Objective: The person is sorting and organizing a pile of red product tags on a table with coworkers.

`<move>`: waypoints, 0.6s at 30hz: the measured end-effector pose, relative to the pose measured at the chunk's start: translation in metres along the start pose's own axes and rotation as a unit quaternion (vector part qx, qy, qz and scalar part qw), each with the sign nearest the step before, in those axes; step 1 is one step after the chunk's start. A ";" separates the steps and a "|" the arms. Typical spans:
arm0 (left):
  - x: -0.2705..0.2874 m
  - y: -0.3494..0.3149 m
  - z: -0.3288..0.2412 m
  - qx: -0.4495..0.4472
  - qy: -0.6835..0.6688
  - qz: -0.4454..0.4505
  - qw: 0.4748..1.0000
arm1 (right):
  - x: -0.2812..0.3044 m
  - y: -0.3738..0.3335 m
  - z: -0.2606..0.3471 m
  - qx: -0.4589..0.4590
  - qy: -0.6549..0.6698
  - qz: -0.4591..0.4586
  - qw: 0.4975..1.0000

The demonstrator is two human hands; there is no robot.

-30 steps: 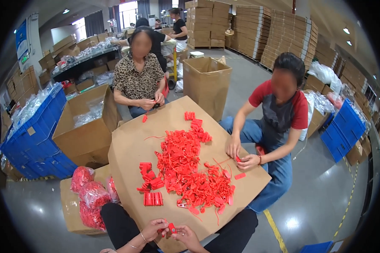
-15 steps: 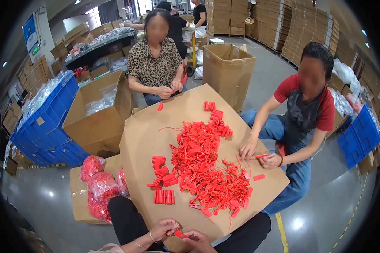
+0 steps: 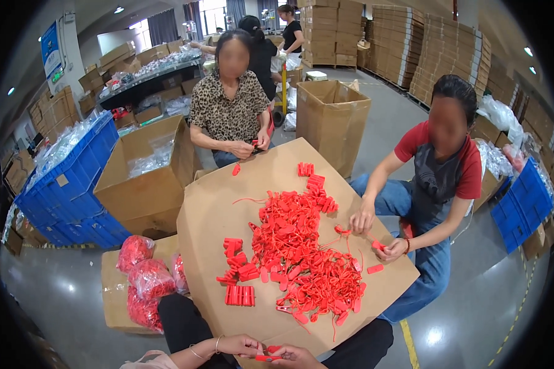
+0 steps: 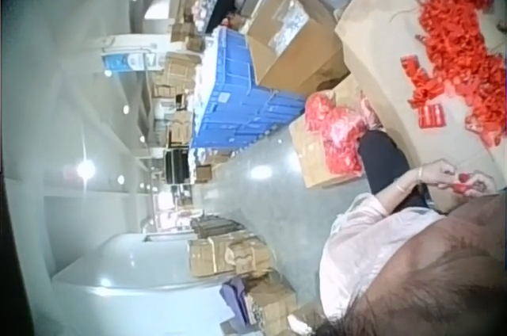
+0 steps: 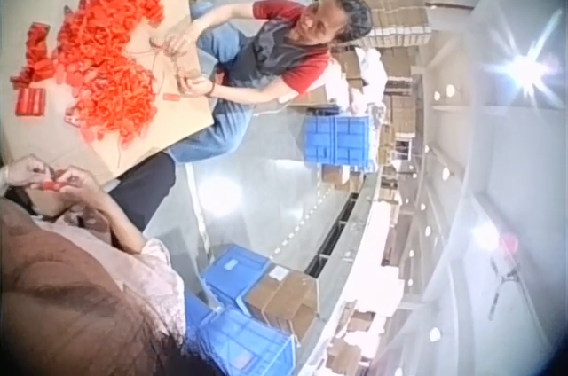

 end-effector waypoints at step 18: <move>0.010 -0.001 -0.001 0.006 0.040 -0.067 0.997 | 0.009 -0.001 0.019 0.006 -0.213 -0.041 0.976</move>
Point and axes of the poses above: each hand's wrist, its own y-axis towards the middle knuckle, its own x-axis out of the back of the hand, z = x × y, the point moved 9 cm from there along y, towards the middle knuckle, and after that the axes turned 13 degrees about -y, right-handed, at the moved point
